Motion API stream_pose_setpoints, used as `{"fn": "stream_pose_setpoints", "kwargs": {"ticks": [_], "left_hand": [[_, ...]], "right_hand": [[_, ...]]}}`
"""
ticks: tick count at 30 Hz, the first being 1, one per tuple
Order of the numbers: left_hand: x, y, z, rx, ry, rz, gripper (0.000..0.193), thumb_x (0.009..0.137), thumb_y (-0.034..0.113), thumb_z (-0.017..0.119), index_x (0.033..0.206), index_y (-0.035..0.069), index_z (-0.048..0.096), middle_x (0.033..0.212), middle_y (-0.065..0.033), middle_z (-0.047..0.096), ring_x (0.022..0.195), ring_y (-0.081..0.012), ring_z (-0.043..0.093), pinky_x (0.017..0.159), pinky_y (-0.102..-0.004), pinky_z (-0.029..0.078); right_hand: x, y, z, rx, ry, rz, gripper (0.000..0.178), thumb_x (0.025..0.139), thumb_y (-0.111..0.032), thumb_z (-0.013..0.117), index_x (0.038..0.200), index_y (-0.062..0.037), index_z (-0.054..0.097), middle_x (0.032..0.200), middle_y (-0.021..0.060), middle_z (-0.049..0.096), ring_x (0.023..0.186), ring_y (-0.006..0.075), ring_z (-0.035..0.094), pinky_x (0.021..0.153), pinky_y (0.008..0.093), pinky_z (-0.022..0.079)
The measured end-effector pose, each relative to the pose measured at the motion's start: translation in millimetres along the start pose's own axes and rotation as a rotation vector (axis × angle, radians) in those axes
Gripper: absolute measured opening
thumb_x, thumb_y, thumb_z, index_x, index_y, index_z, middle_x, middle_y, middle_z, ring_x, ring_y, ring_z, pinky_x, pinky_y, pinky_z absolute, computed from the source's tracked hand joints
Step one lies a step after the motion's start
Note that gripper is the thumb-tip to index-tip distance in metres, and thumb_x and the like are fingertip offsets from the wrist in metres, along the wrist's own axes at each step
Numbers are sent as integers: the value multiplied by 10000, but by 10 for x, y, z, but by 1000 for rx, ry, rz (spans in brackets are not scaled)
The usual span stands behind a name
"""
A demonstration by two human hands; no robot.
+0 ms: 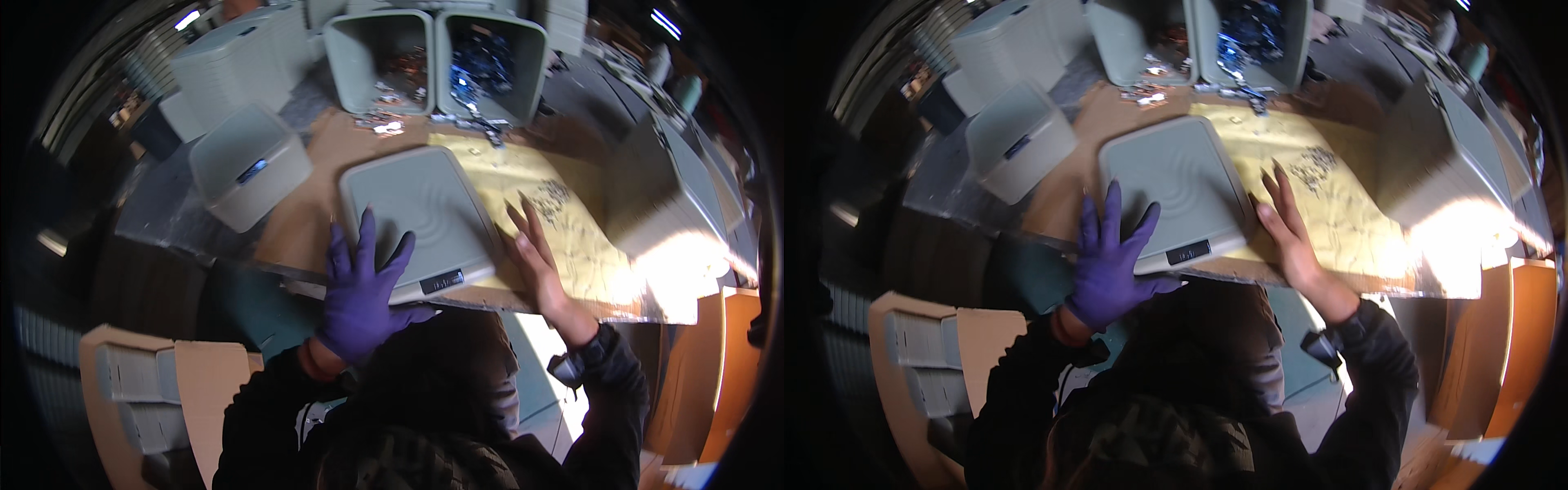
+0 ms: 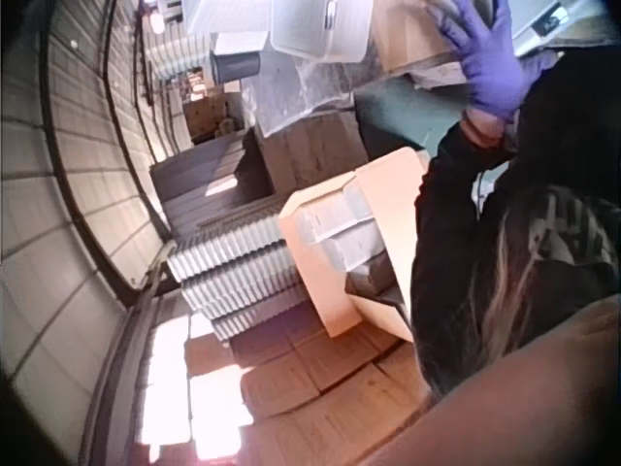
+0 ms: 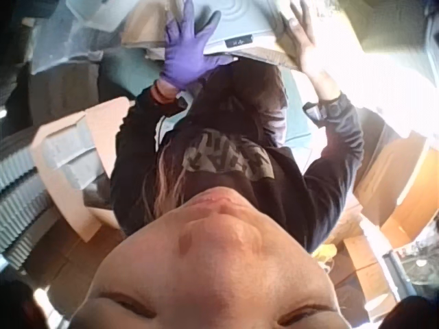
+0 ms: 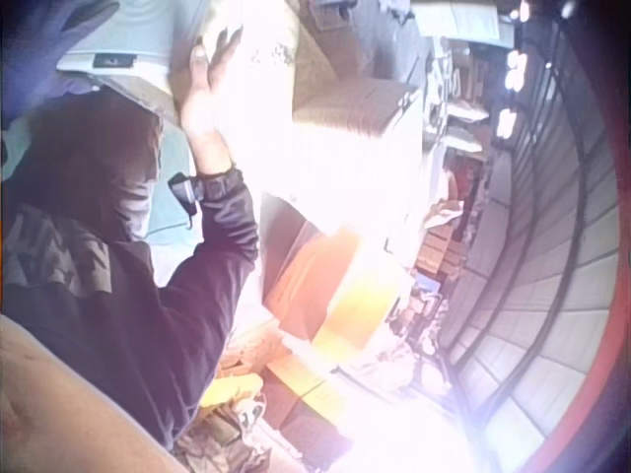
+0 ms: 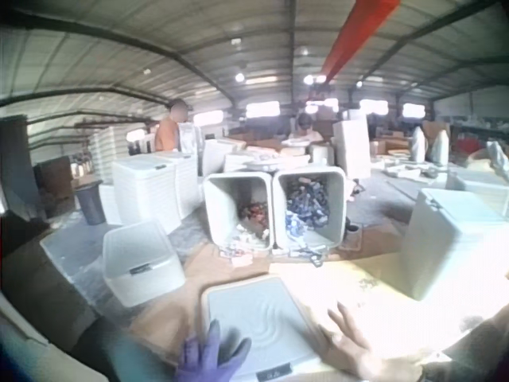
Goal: The person repeatedly opens a small gray plastic case, picks up small electronic components from a yellow paper on the table, places them inside the case, and closes the lid. This cycle is performed multiple times with different components.
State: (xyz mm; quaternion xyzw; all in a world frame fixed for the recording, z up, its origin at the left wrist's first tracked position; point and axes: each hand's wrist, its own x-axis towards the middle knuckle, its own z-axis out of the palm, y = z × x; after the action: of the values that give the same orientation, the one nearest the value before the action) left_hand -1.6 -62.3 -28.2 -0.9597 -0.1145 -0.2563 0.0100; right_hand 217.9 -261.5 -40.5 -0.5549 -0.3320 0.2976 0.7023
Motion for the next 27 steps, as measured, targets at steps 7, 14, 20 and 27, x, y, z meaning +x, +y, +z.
{"fn": "stream_pose_setpoints", "kwargs": {"ticks": [7, 14, 20, 27], "left_hand": [[-264, -600, -189, -38, 282, 80, 702, 869, 597, 689, 1356, 94, 643, 1588, -231, 358, 1458, -449, 364, 1160, -741, 196], [342, -2457, -646, 154, 339, -195, 769, 760, 363, 873, 1432, 123, 585, 1571, -275, 366, 1445, -460, 370, 1135, -558, 381], [316, -2859, -531, -55, 253, -411, 772, 754, 388, 886, 1420, 119, 604, 1545, -332, 351, 1330, -432, 524, 978, -429, 541], [329, -2790, -569, 127, 230, -372, 663, 841, 392, 817, 1408, 118, 609, 1495, -329, 440, 1396, -501, 425, 1099, -521, 436]], "right_hand": [[-238, -225, 412, -160, -271, -431, 894, 1029, -396, 546, 1634, -45, -10, 1697, 232, -24, 1562, 415, 100, 1246, 556, 131], [-238, -1002, -113, -929, 243, -786, 820, 1009, -447, 548, 1632, -85, 155, 1680, 208, 192, 1550, 371, 208, 1242, 566, 171], [-521, -1928, -1962, -1536, 743, -918, 536, 1049, -231, 524, 1549, -97, 383, 1551, 161, 408, 1413, 314, 364, 1168, 484, 274], [-1261, -2173, -5038, -2047, 326, -659, 422, 1028, -114, 501, 1432, -1, 544, 1324, 139, 636, 1117, 269, 623, 982, 373, 480]]}}
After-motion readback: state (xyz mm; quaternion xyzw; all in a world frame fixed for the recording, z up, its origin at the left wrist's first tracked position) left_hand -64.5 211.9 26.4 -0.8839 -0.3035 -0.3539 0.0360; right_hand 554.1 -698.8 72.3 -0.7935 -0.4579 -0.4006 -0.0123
